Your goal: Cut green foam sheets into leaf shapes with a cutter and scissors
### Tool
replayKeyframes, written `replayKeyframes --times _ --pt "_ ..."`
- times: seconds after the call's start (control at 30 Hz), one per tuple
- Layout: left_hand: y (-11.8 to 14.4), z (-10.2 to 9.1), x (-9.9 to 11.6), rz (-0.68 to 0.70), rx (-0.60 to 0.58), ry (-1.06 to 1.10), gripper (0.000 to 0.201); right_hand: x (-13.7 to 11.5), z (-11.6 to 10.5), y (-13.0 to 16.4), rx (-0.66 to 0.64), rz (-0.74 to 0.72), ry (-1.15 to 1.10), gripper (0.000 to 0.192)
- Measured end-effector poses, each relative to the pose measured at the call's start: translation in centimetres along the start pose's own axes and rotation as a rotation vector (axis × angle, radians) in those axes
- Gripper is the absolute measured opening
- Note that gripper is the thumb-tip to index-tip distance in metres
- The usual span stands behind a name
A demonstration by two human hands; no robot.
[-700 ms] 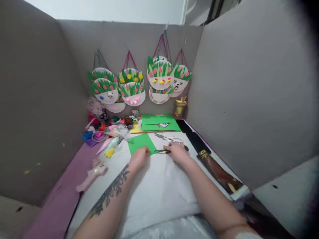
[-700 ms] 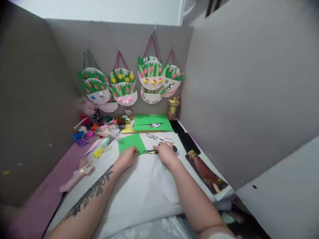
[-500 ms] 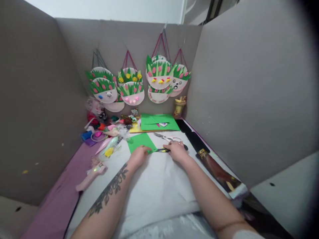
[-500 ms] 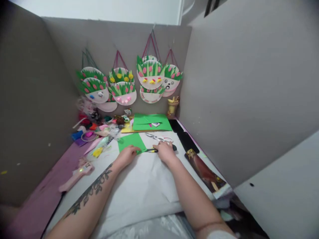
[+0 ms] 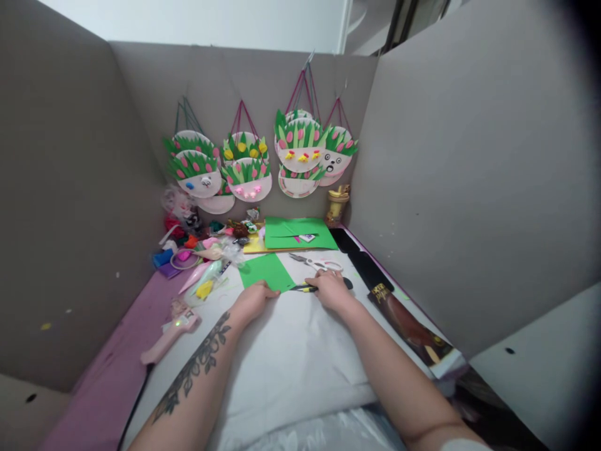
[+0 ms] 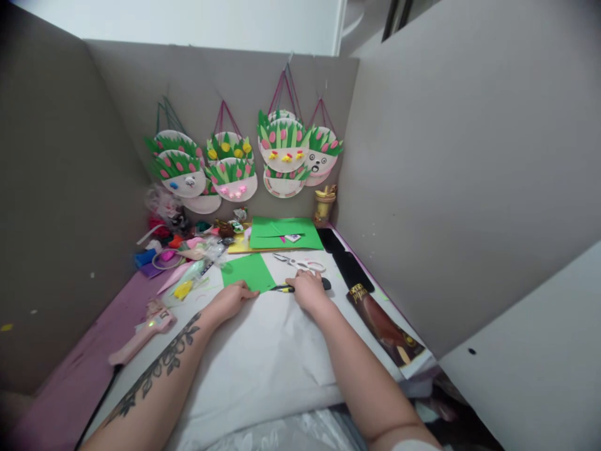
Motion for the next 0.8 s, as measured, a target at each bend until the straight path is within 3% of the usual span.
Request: replayKeyframes --times 0.47,0.7,0.8 --pt "0.1 -0.4 0.2 -0.007 0.006 -0.003 0.033 -1.8 -0.3 0.3 -0.057 -0.035 -0.03 0.044" --pt "1.4 -2.2 -0.7 -0.29 0.038 -0.138 0.024 -1.2 0.1 0.2 -0.018 -0.024 -0.096 0.047" --pt "1.3 -1.9 -0.6 -0.332 0.034 -0.1 0.02 -0.9 0.1 -0.1 0.011 -0.019 -0.105 0.048"
Point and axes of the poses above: each hand's wrist, its own y-axis away from the middle knuckle, its own z-axis out of the palm, x = y × z, the point moved 7 cm from there along -y, towards the middle knuckle, and after that the axes turned 10 degrees about -z, right-handed, at the moved point
